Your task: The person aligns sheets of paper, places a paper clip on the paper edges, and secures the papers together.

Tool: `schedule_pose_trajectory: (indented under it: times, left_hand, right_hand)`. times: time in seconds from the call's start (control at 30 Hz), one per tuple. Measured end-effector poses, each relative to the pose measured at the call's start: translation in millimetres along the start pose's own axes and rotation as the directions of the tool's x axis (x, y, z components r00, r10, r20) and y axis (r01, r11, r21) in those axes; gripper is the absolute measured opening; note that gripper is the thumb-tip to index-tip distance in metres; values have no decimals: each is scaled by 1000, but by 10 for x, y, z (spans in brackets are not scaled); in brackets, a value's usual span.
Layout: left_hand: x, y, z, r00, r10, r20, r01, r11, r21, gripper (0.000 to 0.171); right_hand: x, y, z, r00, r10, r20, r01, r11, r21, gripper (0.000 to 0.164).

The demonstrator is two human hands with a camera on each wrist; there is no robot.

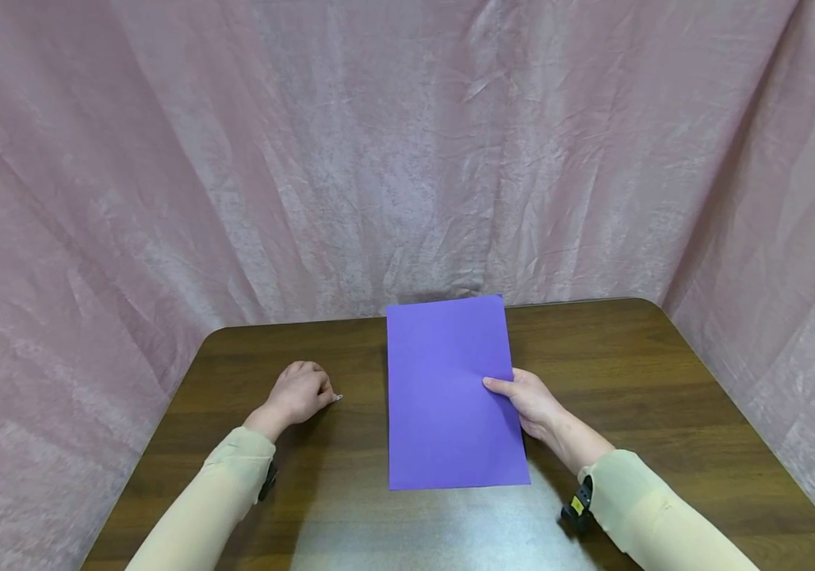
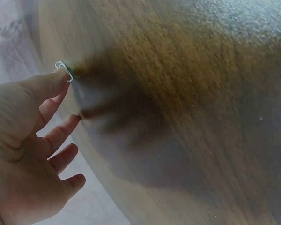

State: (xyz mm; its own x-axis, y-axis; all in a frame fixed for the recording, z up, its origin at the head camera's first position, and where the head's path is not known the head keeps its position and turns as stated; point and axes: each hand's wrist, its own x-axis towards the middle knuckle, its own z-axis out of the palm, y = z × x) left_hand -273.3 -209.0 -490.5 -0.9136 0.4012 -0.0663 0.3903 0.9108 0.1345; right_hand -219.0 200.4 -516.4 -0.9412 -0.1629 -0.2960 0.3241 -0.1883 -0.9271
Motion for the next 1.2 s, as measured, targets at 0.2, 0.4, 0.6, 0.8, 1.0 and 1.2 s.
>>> schedule_pose_trajectory:
  times: [0.2, 0.4, 0.6, 0.8, 1.0, 1.2]
  left_hand:
    - [2, -27, 24, 999, 29, -26, -28, 999, 44, 16]
    - [-1, -34, 72, 984, 122, -127, -101, 982, 158, 12]
    - [20, -15, 97, 974, 141, -178, -99, 969, 226, 12]
    - [15, -40, 120, 982, 114, -151, -88, 981, 174, 9]
    - [13, -45, 111, 987, 128, -97, -111, 980, 166, 12]
    - [25, -27, 134, 968, 206, -142, -174, 962, 209, 10]
  right_hand:
    - [-2, 4, 1, 1000, 4, -3, -4, 1000, -1, 31]
    - [5, 9, -5, 1000, 4, -8, -4, 1000, -3, 27]
    - [6, 11, 1, 1000, 7, -12, -7, 1000, 4, 23]
    - [7, 11, -3, 1000, 5, -5, -5, 1000, -7, 30]
    - [23, 23, -19, 1000, 3, 1, -3, 1000, -8, 33]
    - [32, 34, -17, 1000, 8, -3, -8, 1000, 4, 29]
